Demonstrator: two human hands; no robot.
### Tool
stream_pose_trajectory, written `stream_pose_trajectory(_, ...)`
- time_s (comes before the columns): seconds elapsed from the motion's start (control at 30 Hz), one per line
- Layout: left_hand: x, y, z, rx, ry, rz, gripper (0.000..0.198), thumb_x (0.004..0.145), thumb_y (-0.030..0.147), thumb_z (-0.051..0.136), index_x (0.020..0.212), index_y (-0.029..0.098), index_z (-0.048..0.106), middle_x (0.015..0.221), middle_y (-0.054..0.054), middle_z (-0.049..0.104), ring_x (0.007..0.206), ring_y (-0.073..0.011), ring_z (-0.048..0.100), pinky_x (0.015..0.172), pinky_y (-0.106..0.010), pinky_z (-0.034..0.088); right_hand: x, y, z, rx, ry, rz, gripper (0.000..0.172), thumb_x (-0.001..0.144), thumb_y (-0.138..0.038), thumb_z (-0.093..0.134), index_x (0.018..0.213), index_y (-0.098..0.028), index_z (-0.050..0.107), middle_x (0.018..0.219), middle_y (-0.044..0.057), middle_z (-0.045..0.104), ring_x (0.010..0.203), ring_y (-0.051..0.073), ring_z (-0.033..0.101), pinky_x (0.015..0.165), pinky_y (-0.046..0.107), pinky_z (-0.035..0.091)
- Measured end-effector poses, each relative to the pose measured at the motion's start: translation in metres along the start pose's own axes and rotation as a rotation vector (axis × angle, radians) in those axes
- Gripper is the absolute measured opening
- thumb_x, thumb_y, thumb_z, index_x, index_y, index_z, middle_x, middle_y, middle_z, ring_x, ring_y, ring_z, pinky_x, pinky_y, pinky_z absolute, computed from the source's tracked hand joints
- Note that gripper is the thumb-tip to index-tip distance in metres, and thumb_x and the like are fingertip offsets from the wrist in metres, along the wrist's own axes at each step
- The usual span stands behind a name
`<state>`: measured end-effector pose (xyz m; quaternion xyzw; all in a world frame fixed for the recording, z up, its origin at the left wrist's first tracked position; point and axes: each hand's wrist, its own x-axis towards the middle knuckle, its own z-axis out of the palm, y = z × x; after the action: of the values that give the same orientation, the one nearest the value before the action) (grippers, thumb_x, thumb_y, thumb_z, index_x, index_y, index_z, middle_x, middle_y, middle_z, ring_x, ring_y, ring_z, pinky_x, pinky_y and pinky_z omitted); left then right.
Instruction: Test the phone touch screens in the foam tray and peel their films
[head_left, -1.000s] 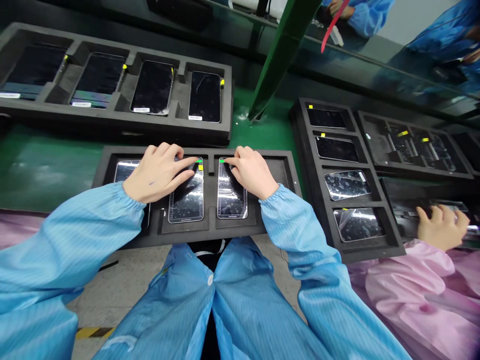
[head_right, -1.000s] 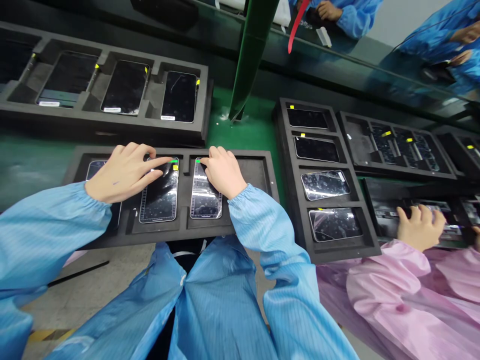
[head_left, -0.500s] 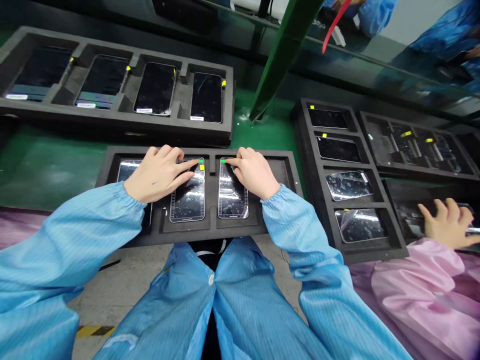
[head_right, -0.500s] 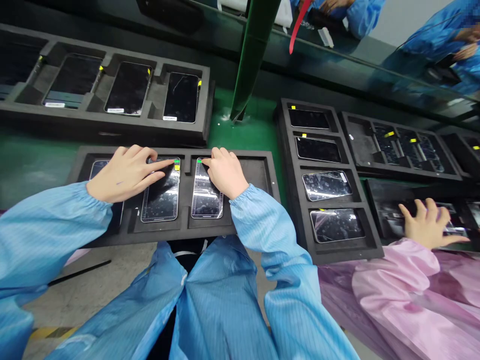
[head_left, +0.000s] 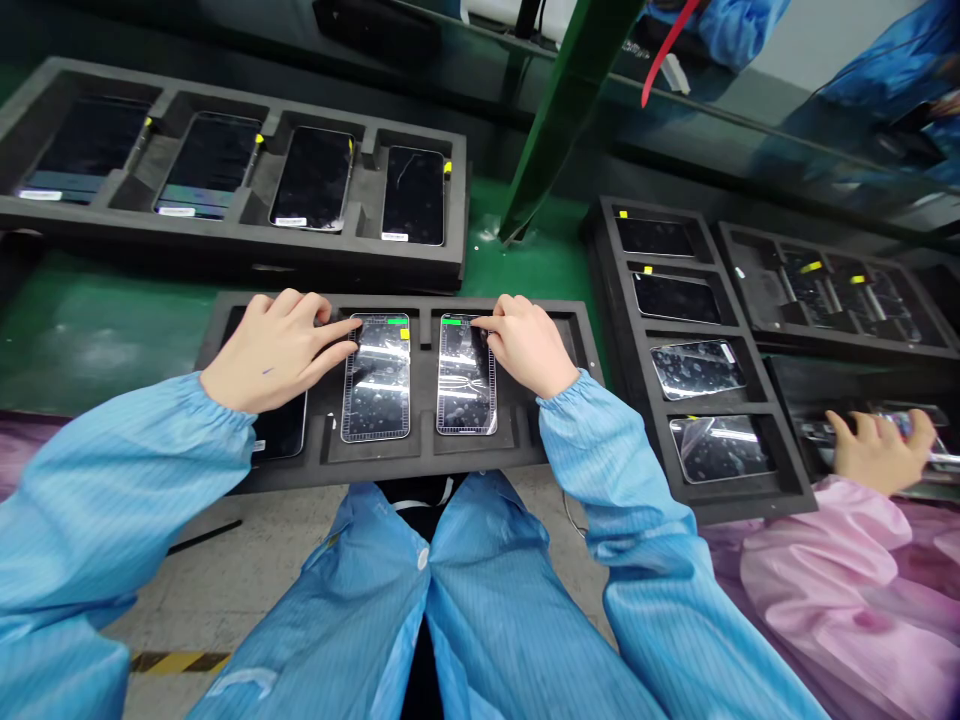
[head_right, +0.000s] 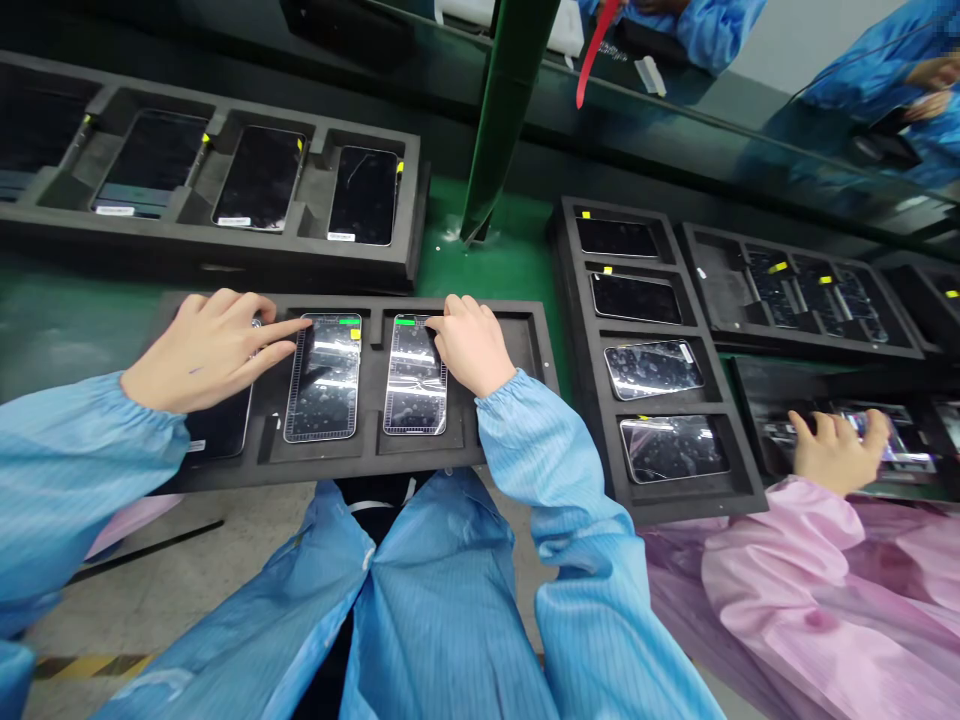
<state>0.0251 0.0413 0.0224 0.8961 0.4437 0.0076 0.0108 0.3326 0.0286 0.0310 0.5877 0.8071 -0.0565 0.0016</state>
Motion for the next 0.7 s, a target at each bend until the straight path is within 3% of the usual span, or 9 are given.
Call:
stream_pose_trajectory(0.07,0.0,0.0,0.0,0.011,0.002,0.0,0.076,0.101,0.055,0.002,0.133,0.013,0.058,0.11,-0.01,0.046,0.109,-0.0205,0.043,0.073,-0.041,0.021,-0.001,0.002,0.0,0.0,-0.002,0.01,0.04,0.093,-0.01,0.044,0.118,-0.02,0.073,0.102,0.011,0.062,0.094,0.025,0.051,0.074,0.036,0.035)
stream_pose_trajectory(0.2,0.01,0.003,0.006,0.069,0.004,0.008,0.07,0.098,0.059,0.008,0.137,0.025,0.056,0.111,-0.011,0.054,0.098,-0.0259,0.049,0.074,-0.043,0.035,0.002,-0.003,0.0,-0.003,0.02,-0.018,0.039,0.092,-0.009,0.044,0.115,-0.019,0.074,0.103,0.011,0.062,0.094,0.025,0.051,0.075,0.036,0.035)
stream_pose_trajectory(0.3,0.02,0.011,0.011,0.112,-0.015,0.043,0.064,0.099,0.053,0.011,0.143,0.027,0.05,0.113,-0.012,0.055,0.098,-0.0281,0.05,0.076,-0.042,0.036,0.007,-0.012,0.001,0.004,0.025,-0.062,0.04,0.093,-0.009,0.044,0.119,-0.02,0.072,0.104,0.011,0.062,0.095,0.024,0.051,0.076,0.036,0.035)
stream_pose_trajectory(0.4,0.025,0.017,0.012,0.104,-0.027,0.055,0.062,0.1,0.052,0.014,0.14,0.027,0.054,0.115,-0.013,0.055,0.099,-0.0291,0.051,0.078,-0.042,0.037,0.012,-0.018,0.002,-0.012,0.011,-0.088,0.04,0.094,-0.01,0.044,0.123,-0.02,0.07,0.105,0.011,0.062,0.097,0.025,0.051,0.076,0.036,0.035)
stream_pose_trajectory(0.7,0.017,0.011,0.007,0.135,-0.048,0.04,0.065,0.099,0.053,0.012,0.138,0.025,0.057,0.114,-0.013,0.056,0.1,-0.03,0.052,0.079,-0.043,0.038,0.008,-0.01,0.002,-0.014,-0.007,-0.038,0.043,0.094,-0.008,0.041,0.12,-0.021,0.072,0.103,0.011,0.061,0.093,0.023,0.05,0.074,0.035,0.033)
